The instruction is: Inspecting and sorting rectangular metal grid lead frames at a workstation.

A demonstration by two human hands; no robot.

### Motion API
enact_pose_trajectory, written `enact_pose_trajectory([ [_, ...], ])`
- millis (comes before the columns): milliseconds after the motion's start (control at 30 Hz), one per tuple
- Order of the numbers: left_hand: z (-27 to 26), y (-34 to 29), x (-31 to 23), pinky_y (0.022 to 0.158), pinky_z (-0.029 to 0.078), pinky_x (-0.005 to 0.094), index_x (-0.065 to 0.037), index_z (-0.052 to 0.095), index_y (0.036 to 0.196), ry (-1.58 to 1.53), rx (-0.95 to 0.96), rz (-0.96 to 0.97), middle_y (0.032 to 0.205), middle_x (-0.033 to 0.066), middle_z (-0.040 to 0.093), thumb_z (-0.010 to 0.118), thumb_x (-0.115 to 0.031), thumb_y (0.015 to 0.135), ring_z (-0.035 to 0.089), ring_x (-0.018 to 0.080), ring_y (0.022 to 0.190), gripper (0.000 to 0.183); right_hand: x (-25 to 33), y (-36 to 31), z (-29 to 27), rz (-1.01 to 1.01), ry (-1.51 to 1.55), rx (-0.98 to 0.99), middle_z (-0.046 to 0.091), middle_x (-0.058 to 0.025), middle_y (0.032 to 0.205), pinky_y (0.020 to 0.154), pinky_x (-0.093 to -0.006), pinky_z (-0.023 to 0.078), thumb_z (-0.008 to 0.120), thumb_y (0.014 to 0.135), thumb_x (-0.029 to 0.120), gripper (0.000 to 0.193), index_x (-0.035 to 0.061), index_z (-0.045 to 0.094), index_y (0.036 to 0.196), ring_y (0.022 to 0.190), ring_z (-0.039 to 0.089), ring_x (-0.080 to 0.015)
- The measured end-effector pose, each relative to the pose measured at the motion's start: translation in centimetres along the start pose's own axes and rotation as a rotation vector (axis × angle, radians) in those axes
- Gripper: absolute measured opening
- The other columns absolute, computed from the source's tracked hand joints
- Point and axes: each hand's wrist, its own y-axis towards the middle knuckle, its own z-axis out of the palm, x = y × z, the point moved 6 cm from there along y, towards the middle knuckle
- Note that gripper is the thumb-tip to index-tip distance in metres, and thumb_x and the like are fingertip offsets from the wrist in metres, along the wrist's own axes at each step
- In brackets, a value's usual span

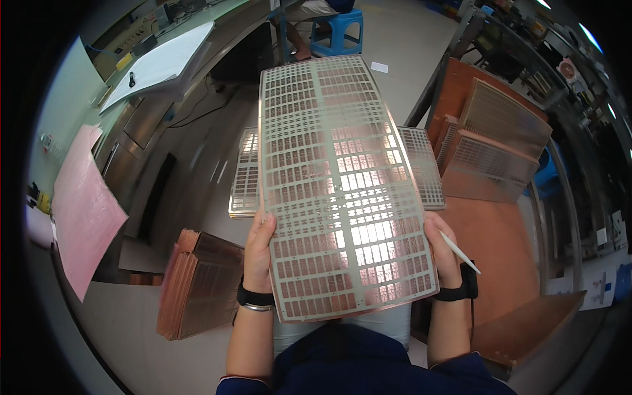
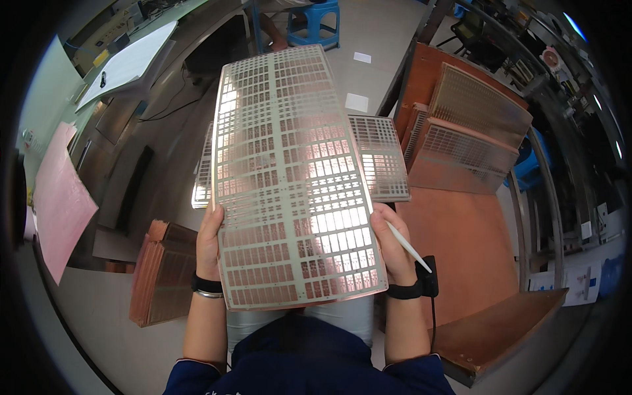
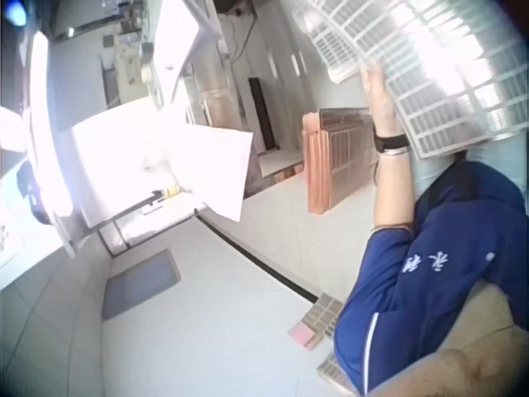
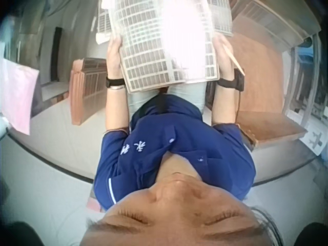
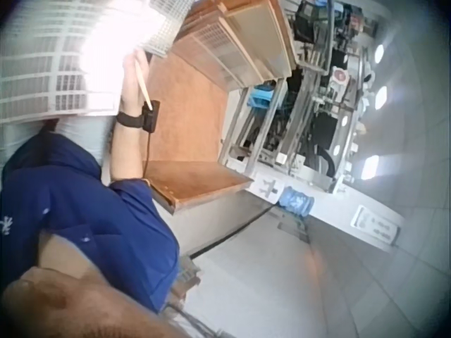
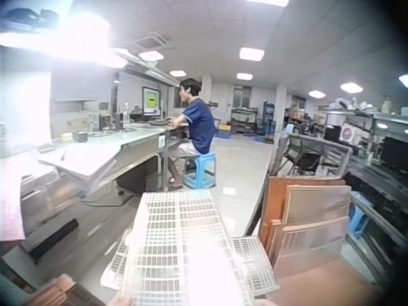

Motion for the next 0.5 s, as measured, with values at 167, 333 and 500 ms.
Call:
enact_pose_trajectory([
  [167, -0.5, 0.2, -0.1, 0.094, 0.043, 0.0303, -0.002, 0.031, 0.137, 0.002, 0.023, 0.004, 0.127, 0.01, 0.049, 0.044, -0.016, 0.095, 0.051, 0.0165, 0.111, 0.046, 0.2, -0.2, 0.1, 0.02, -0.002, 0.001, 0.06, -0.0073, 0.102, 0.08, -0.0236, 0.046, 0.05, 0.094, 0.026, 0.036, -0.003, 0.052, 0.114, 0.091, 0.056, -0.0106],
  [333, -0.1, 0.1, -0.6, 0.094, 0.043, 0.0311, -0.002, 0.029, 0.139, 0.027, 0.045, 0.041, 0.128, 0.0107, 0.048, 0.044, -0.017, 0.095, 0.05, 0.0175, 0.113, 0.048, 0.1, 0.0, 0.5, 0.048, 0.002, 0.001, 0.06, -0.0074, 0.1, 0.08, -0.0239, 0.045, 0.051, 0.093, 0.027, 0.034, -0.0024, 0.054, 0.112, 0.089, 0.056, -0.0104],
  [500, 0.7, -0.4, -0.5, 0.086, 0.048, 0.0298, -0.002, 0.033, 0.135, -0.045, 0.109, 0.03, 0.119, 0.0087, 0.054, 0.051, -0.015, 0.092, 0.057, 0.0157, 0.101, 0.048, -0.8, 0.4, -1.9, 0.044, -0.059, 0.006, 0.056, 0.0004, 0.084, 0.07, -0.0205, 0.041, 0.048, 0.094, 0.025, 0.025, 0.0012, 0.056, 0.098, 0.075, 0.049, -0.0064],
])
